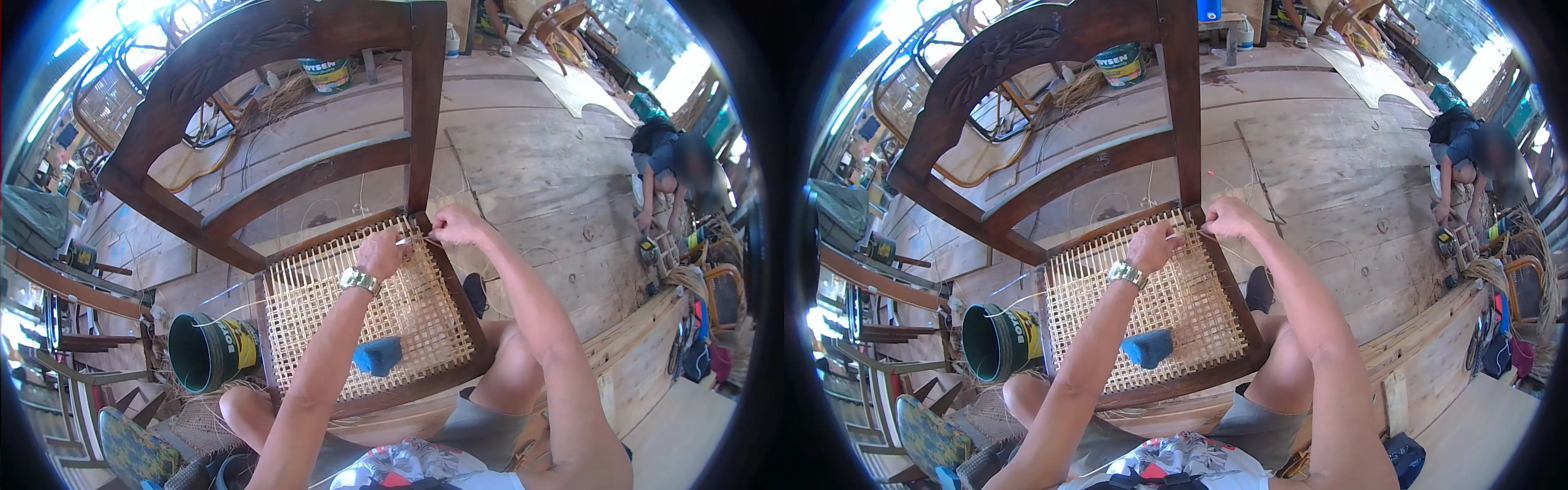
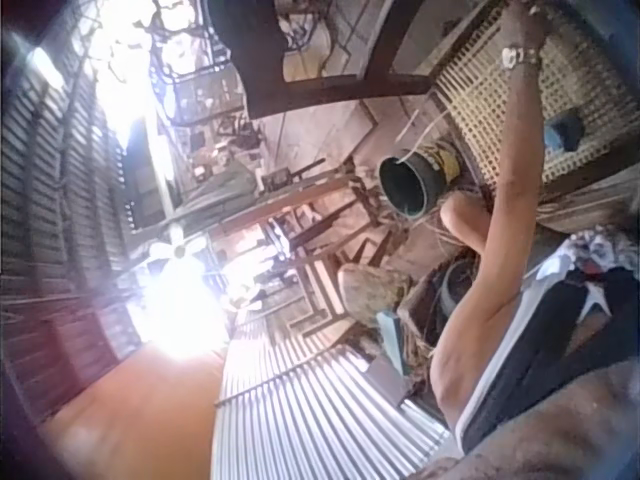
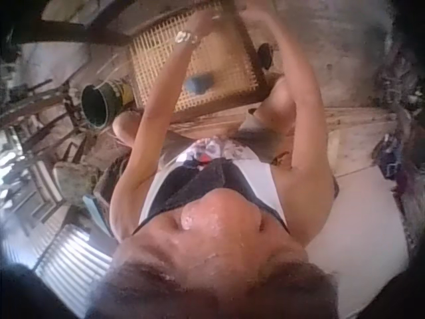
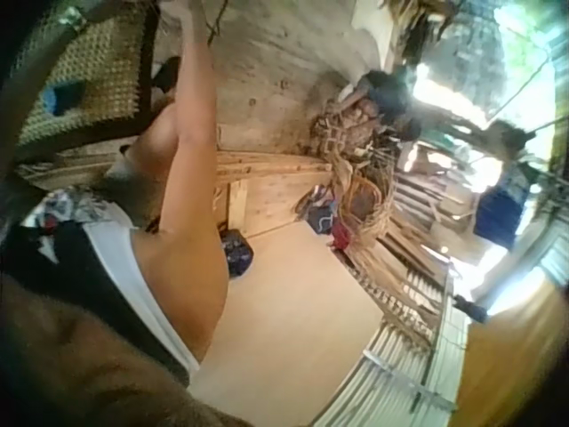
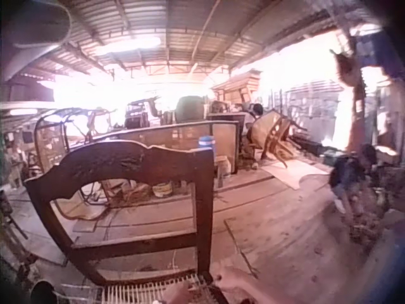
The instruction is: The recorder is weaving a cane seat for a wooden chair using thin strips of material.
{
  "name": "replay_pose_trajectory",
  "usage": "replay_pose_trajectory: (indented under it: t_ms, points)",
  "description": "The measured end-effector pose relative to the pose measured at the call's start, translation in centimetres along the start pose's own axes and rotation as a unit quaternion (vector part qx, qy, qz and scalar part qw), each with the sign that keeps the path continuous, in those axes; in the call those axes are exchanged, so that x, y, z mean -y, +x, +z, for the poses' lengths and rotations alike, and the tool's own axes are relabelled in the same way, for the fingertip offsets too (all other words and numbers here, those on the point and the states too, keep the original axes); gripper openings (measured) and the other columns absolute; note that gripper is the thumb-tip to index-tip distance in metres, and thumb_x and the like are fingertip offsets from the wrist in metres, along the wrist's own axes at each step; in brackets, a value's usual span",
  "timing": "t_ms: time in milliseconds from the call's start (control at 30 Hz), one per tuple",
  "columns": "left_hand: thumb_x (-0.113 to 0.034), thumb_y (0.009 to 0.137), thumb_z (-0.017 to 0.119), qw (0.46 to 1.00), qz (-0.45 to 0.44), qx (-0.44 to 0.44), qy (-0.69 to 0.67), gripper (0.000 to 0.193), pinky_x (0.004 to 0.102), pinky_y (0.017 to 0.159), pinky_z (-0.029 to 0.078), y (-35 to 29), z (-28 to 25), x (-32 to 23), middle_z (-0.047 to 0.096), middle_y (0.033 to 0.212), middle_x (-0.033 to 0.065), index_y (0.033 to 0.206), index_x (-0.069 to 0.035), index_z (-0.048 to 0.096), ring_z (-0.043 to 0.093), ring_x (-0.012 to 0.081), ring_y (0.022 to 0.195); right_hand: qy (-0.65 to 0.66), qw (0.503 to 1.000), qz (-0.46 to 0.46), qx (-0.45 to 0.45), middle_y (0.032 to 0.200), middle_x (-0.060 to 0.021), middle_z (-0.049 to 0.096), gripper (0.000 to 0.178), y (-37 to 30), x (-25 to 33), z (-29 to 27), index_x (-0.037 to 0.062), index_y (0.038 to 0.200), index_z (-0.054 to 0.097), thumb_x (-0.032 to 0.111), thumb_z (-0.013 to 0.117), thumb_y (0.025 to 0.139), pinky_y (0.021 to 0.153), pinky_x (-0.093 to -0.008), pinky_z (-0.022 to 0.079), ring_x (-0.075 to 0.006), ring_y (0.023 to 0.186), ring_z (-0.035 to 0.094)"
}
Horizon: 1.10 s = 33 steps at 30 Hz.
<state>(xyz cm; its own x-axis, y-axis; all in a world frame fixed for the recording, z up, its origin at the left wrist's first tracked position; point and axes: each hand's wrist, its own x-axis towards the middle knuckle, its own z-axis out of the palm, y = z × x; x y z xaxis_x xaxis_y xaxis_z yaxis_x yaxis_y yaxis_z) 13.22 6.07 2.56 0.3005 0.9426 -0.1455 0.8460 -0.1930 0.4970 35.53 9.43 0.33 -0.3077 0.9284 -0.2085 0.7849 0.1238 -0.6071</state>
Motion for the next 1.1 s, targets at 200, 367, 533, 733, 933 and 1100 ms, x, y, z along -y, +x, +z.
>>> replay_pose_trajectory:
  t_ms: [200, 367, 533, 733, 933, 1100]
  points:
    - [-0.037, 0.088, 0.070, 0.999, 0.010, -0.002, -0.045, 0.031, 0.0490, 0.077, 0.053, 1.2, 0.9, 1.3, 0.071, 0.092, 0.0207, 0.093, -0.006, 0.069, 0.069, 0.0377, 0.091, -0.016, 0.999, 0.009, -0.026, 0.088, -0.0190, 0.072, 0.021, -0.3, 1.0, 1.2, 0.0034, 0.093, 0.073, 0.023, 0.071, 0.085, 0.075, -0.0419, 0.052, -0.0319, 0.085, 0.069]
    - [-0.038, 0.096, 0.061, 0.996, -0.066, -0.028, 0.055, 0.034, 0.0494, 0.078, 0.054, -2.2, -2.6, -0.7, 0.073, 0.093, 0.0187, 0.095, -0.006, 0.069, 0.070, 0.0354, 0.090, -0.041, 0.987, -0.011, -0.154, 0.096, -0.0149, 0.072, 0.028, -1.8, 4.3, 0.3, 0.0032, 0.093, 0.071, 0.031, 0.070, 0.091, 0.076, -0.0401, 0.052, -0.0287, 0.086, 0.069]
    - [-0.039, 0.099, 0.057, 0.988, -0.063, -0.132, 0.044, 0.033, 0.0484, 0.066, 0.051, -9.1, -10.4, -0.4, 0.073, 0.084, 0.0144, 0.092, -0.008, 0.066, 0.070, 0.0335, 0.078, 0.254, 0.940, -0.224, -0.040, 0.093, -0.0058, 0.069, 0.023, -0.7, 7.0, 2.8, 0.0023, 0.099, 0.070, 0.025, 0.068, 0.096, 0.077, -0.0329, 0.053, -0.0167, 0.086, 0.066]
    - [-0.035, 0.096, 0.062, 0.980, -0.020, -0.191, -0.044, 0.027, 0.0481, 0.067, 0.050, -6.9, -8.2, 4.5, 0.071, 0.083, 0.0155, 0.099, -0.008, 0.067, 0.068, 0.0376, 0.080, 0.376, 0.919, -0.115, -0.018, 0.085, 0.0018, 0.063, 0.010, 0.2, 6.4, 2.0, 0.0035, 0.097, 0.068, 0.013, 0.067, 0.097, 0.071, -0.0226, 0.053, -0.0050, 0.075, 0.060]
    - [-0.033, 0.096, 0.059, 0.996, -0.033, -0.067, 0.057, 0.023, 0.0502, 0.074, 0.054, -4.7, -4.4, 2.7, 0.072, 0.091, 0.0175, 0.098, -0.012, 0.068, 0.069, 0.0377, 0.087, 0.251, 0.962, -0.057, -0.091, 0.077, -0.0009, 0.066, 0.013, 0.6, 4.7, 3.0, 0.0027, 0.096, 0.067, 0.015, 0.070, 0.092, 0.063, -0.0272, 0.050, -0.0092, 0.069, 0.060]
    - [-0.031, 0.094, 0.059, 0.988, -0.002, -0.057, 0.142, 0.024, 0.0484, 0.074, 0.056, -3.1, -4.2, 1.5, 0.073, 0.092, 0.0158, 0.095, -0.010, 0.071, 0.071, 0.0355, 0.084, 0.182, 0.977, -0.052, -0.094, 0.076, -0.0085, 0.069, 0.016, 1.3, 3.6, 4.2, 0.0024, 0.087, 0.068, 0.018, 0.072, 0.087, 0.065, -0.0323, 0.051, -0.0159, 0.068, 0.064]
